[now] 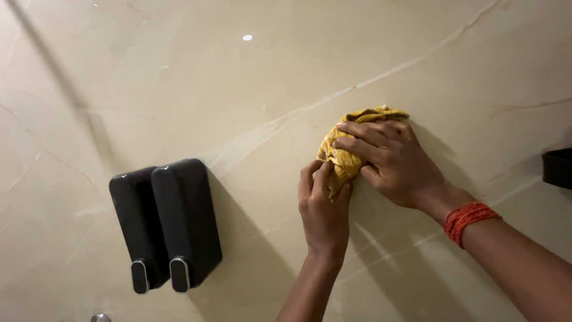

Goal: The person wipes a tiled bathroom wall using a yellow cloth. They move the cloth in circular and back-and-forth motions across the surface, cleaning around wall-mounted dispensers and a corner area.

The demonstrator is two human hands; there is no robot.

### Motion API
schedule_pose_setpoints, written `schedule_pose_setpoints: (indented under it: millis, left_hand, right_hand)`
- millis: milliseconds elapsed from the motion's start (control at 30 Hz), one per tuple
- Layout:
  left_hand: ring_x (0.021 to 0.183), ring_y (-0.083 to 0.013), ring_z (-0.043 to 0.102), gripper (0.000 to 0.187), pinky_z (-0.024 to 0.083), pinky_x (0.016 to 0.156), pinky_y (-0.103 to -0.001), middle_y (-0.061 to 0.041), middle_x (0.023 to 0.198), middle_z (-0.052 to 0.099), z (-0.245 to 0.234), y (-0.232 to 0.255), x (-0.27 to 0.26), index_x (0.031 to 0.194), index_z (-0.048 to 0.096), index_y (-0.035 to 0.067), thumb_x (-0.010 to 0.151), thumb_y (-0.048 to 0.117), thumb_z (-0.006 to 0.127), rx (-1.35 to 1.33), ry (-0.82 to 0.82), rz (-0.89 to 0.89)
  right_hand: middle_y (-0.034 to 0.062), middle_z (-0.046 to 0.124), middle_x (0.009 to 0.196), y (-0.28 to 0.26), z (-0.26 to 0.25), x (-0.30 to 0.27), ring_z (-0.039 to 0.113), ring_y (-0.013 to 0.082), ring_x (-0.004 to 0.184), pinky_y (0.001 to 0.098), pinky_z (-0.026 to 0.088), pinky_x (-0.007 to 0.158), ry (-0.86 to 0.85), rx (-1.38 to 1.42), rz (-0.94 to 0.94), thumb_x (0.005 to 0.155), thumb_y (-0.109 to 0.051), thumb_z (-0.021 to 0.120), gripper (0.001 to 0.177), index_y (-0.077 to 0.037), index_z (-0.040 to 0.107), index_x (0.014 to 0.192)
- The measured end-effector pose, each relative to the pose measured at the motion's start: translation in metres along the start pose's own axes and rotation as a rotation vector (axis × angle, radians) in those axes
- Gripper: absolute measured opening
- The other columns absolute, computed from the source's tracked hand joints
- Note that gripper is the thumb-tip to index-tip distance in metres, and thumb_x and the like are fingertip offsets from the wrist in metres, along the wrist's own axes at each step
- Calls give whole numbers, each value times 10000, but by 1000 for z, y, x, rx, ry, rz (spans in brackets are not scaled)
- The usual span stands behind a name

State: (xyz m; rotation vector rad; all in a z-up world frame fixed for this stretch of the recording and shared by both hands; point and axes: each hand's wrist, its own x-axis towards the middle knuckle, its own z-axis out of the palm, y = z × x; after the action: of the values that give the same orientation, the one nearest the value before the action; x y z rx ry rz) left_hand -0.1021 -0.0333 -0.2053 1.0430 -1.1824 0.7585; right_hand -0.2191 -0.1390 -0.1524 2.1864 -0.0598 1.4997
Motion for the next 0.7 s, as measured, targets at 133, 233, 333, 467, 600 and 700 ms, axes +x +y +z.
schedule_pose_setpoints:
  millis: [133, 233, 333, 467, 600, 700]
  left_hand:
    - [1167, -321, 611, 438, 545, 920, -417, -101, 1320, 610, 5, -2, -7, 1262, 653, 13, 847, 79, 779, 77, -13, 19]
    - [1170, -328, 600, 443, 542, 919, -427, -101, 1339, 604, 8, -5, -13, 1279, 644, 14, 861, 97, 766, 134, -38, 57]
    - [1163, -338, 590, 457, 543, 912, -431, -107, 1352, 597, 9, -10, -18, 1293, 634, 12, 863, 99, 761, 179, -70, 86]
    - [1153, -339, 589, 442, 548, 920, -427, -109, 1353, 600, 9, -14, -23, 1300, 635, 20, 880, 91, 753, 234, -81, 174]
    - [1150, -341, 591, 431, 555, 911, -419, -107, 1369, 606, 8, -14, -29, 1294, 639, 32, 878, 75, 742, 241, -99, 216]
    - [1145, -339, 588, 437, 553, 923, -421, -111, 1376, 603, 10, -14, -35, 1303, 635, 30, 880, 70, 739, 256, -112, 224]
  right_hand:
    - [-12, 504, 1503, -4, 0, -13, 472, 202, 1349, 478, 295, 1134, 16, 5, 50, 791, -87, 646, 602, -230, 576, 1371]
    - [-2, 500, 1518, -9, 4, -26, 478, 220, 1337, 480, 299, 1142, 57, -9, 90, 795, -74, 642, 607, -226, 568, 1378]
    - [7, 499, 1519, -15, 8, -37, 477, 235, 1354, 483, 305, 1144, 125, -35, 123, 818, -75, 637, 598, -215, 559, 1394]
    - [8, 485, 1525, -22, 12, -50, 462, 240, 1347, 485, 309, 1127, 136, -49, 187, 801, -86, 655, 629, -216, 550, 1408]
    - [15, 454, 1544, -28, 15, -63, 435, 244, 1372, 501, 293, 1142, 150, -50, 219, 799, -92, 668, 664, -204, 521, 1437]
    - [37, 430, 1560, -31, 19, -73, 421, 256, 1395, 510, 282, 1155, 175, -49, 238, 805, -91, 664, 680, -189, 501, 1458]
